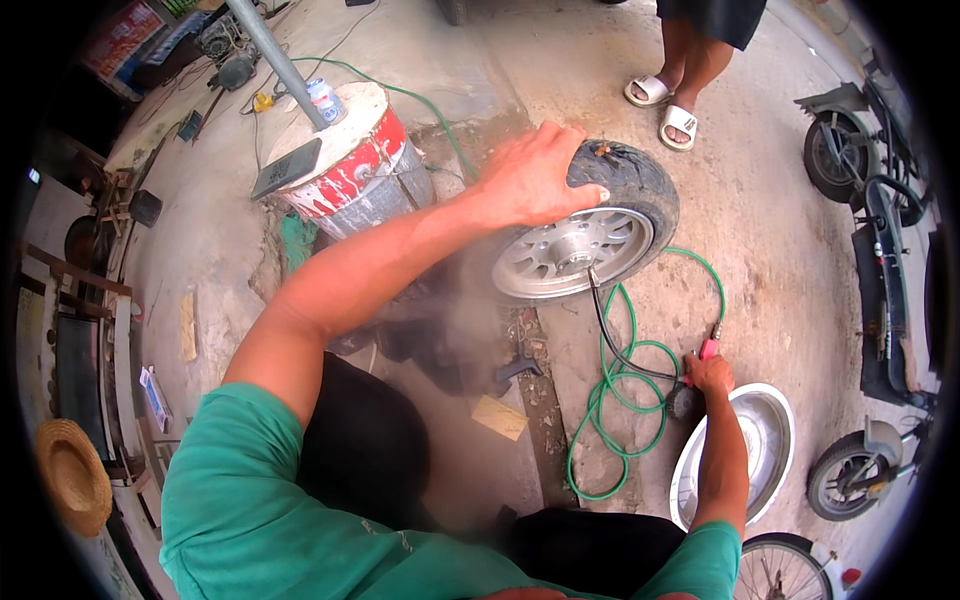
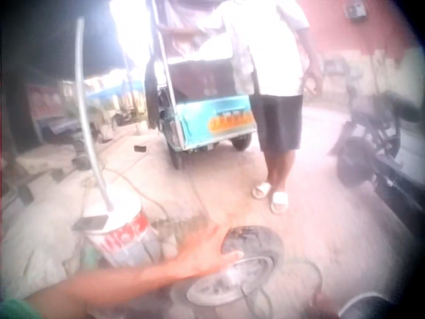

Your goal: The person repairs a small vehicle tire by locating a leak with water, removing a debris item, and inserting a plug using a handheld tool.

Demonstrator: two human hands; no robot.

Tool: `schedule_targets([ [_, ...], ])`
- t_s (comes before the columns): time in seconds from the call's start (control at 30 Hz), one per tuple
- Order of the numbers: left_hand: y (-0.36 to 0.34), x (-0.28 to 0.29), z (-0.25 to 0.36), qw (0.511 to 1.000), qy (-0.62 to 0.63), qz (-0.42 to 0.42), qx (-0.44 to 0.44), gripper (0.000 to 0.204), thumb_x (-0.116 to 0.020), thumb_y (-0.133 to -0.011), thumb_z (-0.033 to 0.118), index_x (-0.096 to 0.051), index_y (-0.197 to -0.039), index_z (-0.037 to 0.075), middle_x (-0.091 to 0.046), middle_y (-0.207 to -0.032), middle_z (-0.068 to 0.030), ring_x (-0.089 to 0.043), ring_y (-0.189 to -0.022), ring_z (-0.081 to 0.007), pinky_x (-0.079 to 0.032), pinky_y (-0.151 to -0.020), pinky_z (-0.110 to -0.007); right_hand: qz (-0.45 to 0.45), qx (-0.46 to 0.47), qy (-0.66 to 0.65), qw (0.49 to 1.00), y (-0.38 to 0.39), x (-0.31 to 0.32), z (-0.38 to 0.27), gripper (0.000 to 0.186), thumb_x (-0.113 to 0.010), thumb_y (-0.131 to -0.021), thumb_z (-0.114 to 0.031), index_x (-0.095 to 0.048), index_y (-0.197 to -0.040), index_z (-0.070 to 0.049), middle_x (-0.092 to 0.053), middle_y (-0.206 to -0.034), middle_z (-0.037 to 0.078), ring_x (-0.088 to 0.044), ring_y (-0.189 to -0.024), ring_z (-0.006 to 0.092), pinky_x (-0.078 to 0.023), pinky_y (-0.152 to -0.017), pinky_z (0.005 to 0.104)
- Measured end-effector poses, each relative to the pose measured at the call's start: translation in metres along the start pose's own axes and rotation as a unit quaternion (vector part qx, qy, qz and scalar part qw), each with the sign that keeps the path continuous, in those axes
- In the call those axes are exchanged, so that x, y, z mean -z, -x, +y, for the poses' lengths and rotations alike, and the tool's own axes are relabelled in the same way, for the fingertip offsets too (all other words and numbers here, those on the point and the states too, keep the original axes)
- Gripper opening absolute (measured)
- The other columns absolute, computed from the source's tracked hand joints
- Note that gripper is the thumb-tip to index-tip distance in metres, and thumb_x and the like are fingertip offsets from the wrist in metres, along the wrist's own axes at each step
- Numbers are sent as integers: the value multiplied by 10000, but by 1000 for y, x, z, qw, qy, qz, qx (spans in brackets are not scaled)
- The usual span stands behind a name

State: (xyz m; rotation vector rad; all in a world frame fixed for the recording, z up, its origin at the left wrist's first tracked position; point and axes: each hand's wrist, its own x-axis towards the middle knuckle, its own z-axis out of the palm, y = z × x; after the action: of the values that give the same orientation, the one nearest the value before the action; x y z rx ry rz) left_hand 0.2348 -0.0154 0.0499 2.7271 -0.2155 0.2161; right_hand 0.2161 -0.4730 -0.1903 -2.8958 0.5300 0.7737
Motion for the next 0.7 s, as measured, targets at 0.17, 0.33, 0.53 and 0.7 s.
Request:
schedule_targets([
  [0.17,-1,3,0,1000,14,-9,17,801,-702,-909,600,-550,-1478,57,-569,-1457,-246,-559,-1385,-435,-445,-1153,-563,10,-1,-3,1000,-5,-5,3,802,-676,-827,-615,-753,-1230,74,-740,-1277,309,-718,-1229,436,-554,-1062,506],
  [0.33,-2,-6,-9,999,4,41,-10,822,-777,-886,565,-563,-1487,45,-617,-1356,-240,-613,-1291,-437,-496,-1087,-537,14,-9,-2,1000,-10,-12,6,783,-639,-854,-615,-758,-1244,53,-741,-1289,297,-716,-1238,431,-551,-1064,509],
  [0.53,-2,-3,-6,1000,10,26,-13,799,-761,-894,553,-559,-1471,37,-603,-1373,-242,-587,-1326,-430,-468,-1112,-544,17,-17,13,1000,-17,-16,8,756,-637,-868,-609,-771,-1228,41,-742,-1295,287,-715,-1242,430,-552,-1066,507],
  [0.7,-2,-5,-8,999,9,43,-25,812,-788,-891,539,-555,-1486,38,-616,-1353,-240,-607,-1301,-433,-487,-1097,-536,42,-3,27,999,-28,-27,12,714,-644,-883,-603,-792,-1172,32,-762,-1250,278,-737,-1200,428,-571,-1037,505],
])
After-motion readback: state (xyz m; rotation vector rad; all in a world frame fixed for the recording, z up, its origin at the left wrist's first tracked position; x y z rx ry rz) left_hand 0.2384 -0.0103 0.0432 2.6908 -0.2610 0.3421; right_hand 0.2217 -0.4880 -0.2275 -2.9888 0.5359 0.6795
